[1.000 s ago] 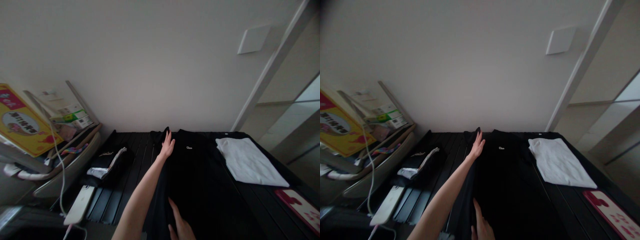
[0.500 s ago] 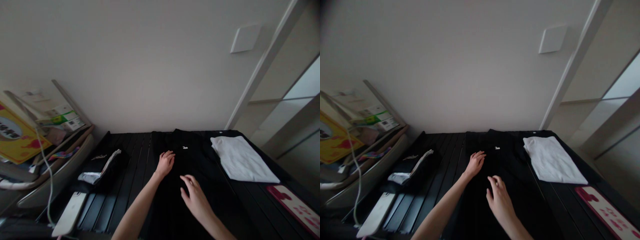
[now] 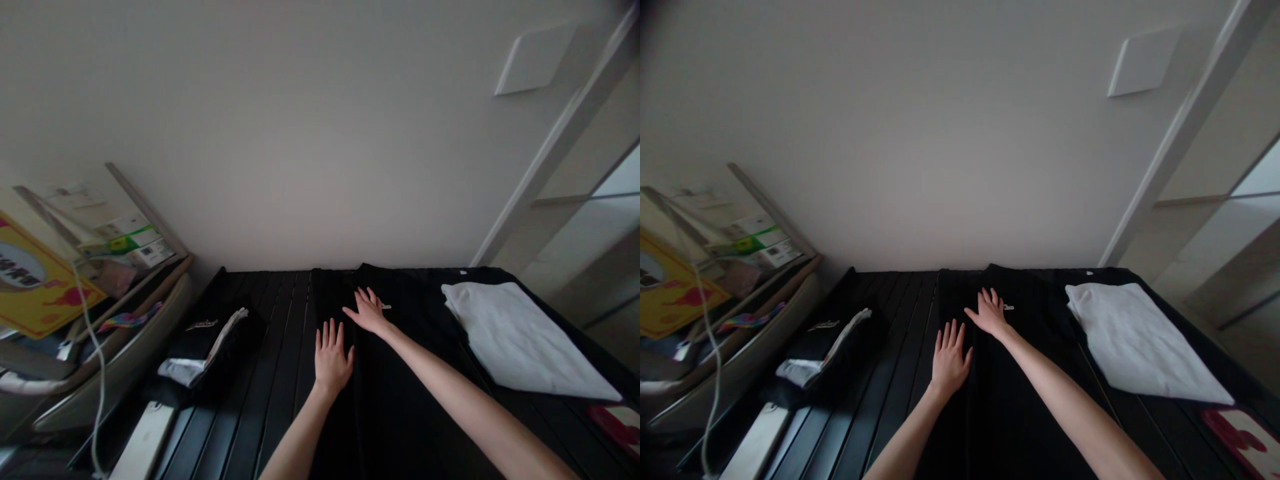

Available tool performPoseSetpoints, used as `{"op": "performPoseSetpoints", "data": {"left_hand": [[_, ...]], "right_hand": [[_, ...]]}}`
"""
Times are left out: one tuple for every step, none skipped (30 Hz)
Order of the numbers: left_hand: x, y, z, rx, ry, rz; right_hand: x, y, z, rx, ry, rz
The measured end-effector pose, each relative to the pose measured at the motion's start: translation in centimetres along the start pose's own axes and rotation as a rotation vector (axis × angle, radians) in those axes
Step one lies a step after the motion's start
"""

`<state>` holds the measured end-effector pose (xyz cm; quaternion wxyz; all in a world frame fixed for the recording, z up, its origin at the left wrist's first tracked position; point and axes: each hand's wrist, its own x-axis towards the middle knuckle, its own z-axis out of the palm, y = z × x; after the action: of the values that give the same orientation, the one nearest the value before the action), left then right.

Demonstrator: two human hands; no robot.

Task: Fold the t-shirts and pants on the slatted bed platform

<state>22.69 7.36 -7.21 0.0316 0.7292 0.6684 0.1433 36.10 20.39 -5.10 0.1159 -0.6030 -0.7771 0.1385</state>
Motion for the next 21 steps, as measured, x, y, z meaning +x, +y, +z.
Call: {"op": "performPoseSetpoints", "data": {"left_hand": [[0.0, 0.0, 0.1, 0.026, 0.008, -0.004], [-0.1, 0.0, 0.2, 0.05, 0.016, -0.007], [-0.1, 0.0, 0.3, 0.071, 0.021, -0.006], [-0.2, 0.0, 0.3, 0.084, 0.024, -0.001], [-0.2, -0.1, 0.4, 0.09, 0.024, 0.007], [-0.2, -0.1, 0.4, 0.089, 0.025, 0.013], [-0.2, -0.1, 0.4, 0.085, 0.026, 0.017], [-0.1, -0.1, 0.3, 0.081, 0.025, 0.02], [0.0, -0.1, 0.2, 0.078, 0.024, 0.02], [0.1, -0.1, 0.1, 0.078, 0.02, 0.02], [0.2, -0.1, 0.0, 0.079, 0.016, 0.018], [0.2, 0.1, -0.1, 0.081, 0.01, 0.014], [0.1, 0.3, -0.3, 0.083, 0.006, 0.005], [-0.3, 0.6, -0.5, 0.086, 0.008, -0.007], [-1.0, 1.0, -0.6, 0.092, 0.015, -0.019], [-2.0, 1.6, -0.8, 0.101, 0.028, -0.026], [-3.4, 2.2, -0.9, 0.112, 0.043, -0.023], [-5.0, 2.8, -1.0, 0.123, 0.058, -0.009], [-6.8, 3.5, -1.0, 0.132, 0.067, 0.019], [-8.7, 4.1, -1.0, 0.136, 0.065, 0.053], [-10.6, 4.6, -1.0, 0.136, 0.06, 0.074]], "right_hand": [[1.2, 0.6, -0.1, -0.008, 0.019, 0.054], [2.4, 1.3, -0.3, -0.018, 0.039, 0.106], [3.3, 2.2, -0.5, -0.032, 0.05, 0.156], [4.1, 3.0, -0.5, -0.049, 0.048, 0.196], [4.6, 3.9, -0.5, -0.066, 0.032, 0.222], [4.8, 4.7, -0.3, -0.08, 0.005, 0.238], [4.9, 5.3, 0.0, -0.092, -0.025, 0.247], [4.7, 5.8, 0.5, -0.101, -0.051, 0.253], [4.3, 6.0, 0.9, -0.109, -0.065, 0.258], [3.9, 6.1, 1.3, -0.117, -0.063, 0.265], [3.5, 6.0, 1.6, -0.127, -0.049, 0.27], [3.1, 5.8, 1.8, -0.138, -0.029, 0.271], [2.7, 5.5, 1.9, -0.153, 0.003, 0.263], [2.3, 5.3, 1.9, -0.174, 0.045, 0.241], [1.9, 5.1, 1.8, -0.199, 0.095, 0.207], [1.5, 5.0, 1.7, -0.226, 0.143, 0.168], [1.1, 5.1, 1.6, -0.252, 0.182, 0.131], [0.6, 5.5, 1.6, -0.271, 0.195, 0.106], [0.1, 6.0, 1.5, -0.279, 0.178, 0.097], [-0.5, 6.7, 1.4, -0.276, 0.135, 0.103], [-1.0, 7.5, 1.3, -0.267, 0.083, 0.115]]}}
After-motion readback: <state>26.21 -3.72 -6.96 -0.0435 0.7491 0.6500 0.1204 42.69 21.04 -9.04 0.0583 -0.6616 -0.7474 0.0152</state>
